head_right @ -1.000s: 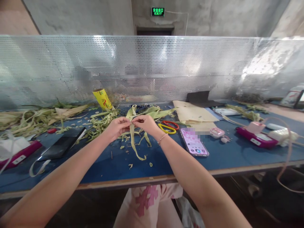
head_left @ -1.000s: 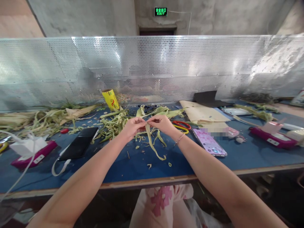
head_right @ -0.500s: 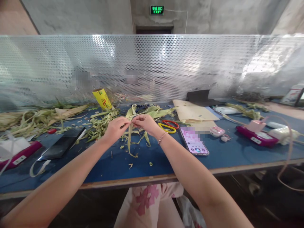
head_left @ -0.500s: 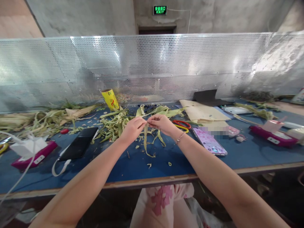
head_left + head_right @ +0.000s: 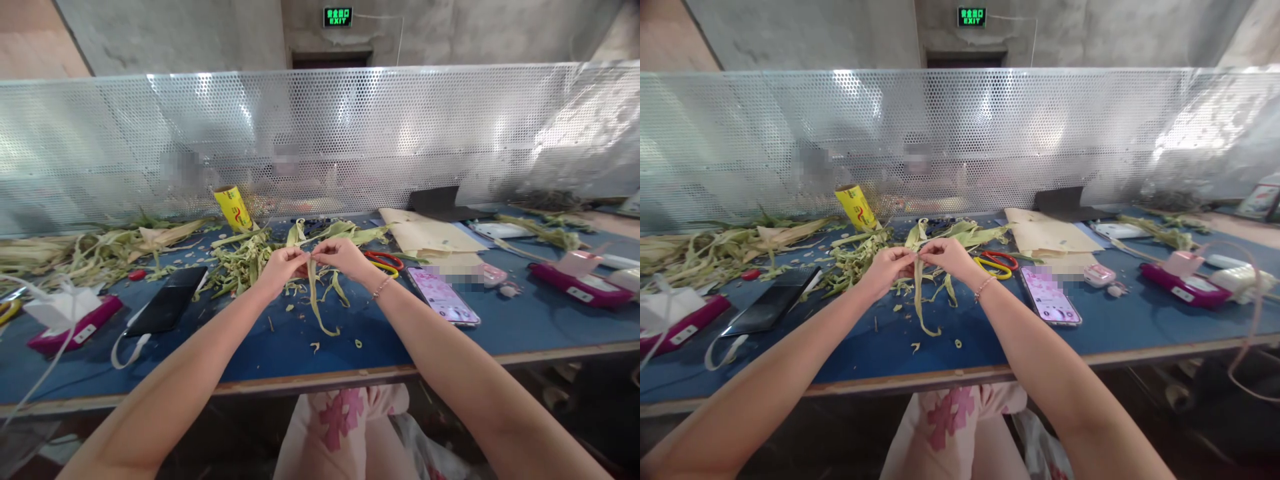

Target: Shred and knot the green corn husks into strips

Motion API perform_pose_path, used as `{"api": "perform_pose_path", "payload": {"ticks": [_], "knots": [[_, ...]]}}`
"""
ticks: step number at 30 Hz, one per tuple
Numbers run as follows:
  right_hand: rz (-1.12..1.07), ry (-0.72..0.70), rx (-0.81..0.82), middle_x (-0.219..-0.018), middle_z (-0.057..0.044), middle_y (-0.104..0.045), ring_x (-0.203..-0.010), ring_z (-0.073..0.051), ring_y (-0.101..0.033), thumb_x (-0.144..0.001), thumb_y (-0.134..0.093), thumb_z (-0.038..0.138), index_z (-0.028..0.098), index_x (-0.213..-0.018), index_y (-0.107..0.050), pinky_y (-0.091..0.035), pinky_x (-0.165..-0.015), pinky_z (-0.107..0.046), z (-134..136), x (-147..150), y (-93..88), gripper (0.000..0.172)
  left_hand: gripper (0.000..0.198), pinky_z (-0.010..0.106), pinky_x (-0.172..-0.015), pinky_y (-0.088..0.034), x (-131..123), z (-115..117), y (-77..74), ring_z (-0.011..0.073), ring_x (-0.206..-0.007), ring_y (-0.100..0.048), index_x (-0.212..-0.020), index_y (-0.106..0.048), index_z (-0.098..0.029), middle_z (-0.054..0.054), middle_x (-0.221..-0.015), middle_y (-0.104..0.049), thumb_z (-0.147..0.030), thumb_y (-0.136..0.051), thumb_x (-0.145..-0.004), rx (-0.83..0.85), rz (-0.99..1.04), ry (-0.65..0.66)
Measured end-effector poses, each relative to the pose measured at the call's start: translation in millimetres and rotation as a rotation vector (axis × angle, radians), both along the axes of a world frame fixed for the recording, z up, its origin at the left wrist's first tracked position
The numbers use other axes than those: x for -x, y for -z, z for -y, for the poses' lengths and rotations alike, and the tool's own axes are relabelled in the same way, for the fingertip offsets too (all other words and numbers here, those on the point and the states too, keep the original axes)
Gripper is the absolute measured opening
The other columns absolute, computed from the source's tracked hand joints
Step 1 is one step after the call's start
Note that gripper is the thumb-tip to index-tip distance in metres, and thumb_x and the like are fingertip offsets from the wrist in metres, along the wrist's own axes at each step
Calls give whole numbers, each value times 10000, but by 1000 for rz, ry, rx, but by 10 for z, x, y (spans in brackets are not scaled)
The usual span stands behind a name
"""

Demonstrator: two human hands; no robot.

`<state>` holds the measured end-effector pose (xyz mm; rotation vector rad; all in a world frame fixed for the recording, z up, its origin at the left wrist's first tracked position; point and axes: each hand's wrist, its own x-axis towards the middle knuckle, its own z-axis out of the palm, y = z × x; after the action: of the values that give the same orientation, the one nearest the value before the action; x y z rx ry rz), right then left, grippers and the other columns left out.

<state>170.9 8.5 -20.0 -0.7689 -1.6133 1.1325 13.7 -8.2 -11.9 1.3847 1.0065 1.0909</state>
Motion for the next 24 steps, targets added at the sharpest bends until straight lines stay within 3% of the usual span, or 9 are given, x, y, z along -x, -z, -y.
{"api": "perform_pose_path", "payload": {"ticks": [11, 24], "knots": [[92, 61, -72, -603, -1, -613, -572, -93, -556, -574, -689, 233, 144, -660, -644, -479, -607, -255, -23, -12, 19, 131, 219, 296, -595, -506, -24, 40, -72, 111, -480, -572, -580, -553, -138, -8, -499, -601, -212, -742, -495, 71, 60, -52], [-52, -59, 83, -647, 9, -634, -618, -87, -580, -559, -713, 255, 146, -694, -644, -490, -686, -259, 5, -11, 17, 187, 219, 324, -637, -515, -7, 32, -74, 124, -527, -601, -581, -534, -128, -7, -546, -614, -127, -721, -468, 64, 116, -34]]}}
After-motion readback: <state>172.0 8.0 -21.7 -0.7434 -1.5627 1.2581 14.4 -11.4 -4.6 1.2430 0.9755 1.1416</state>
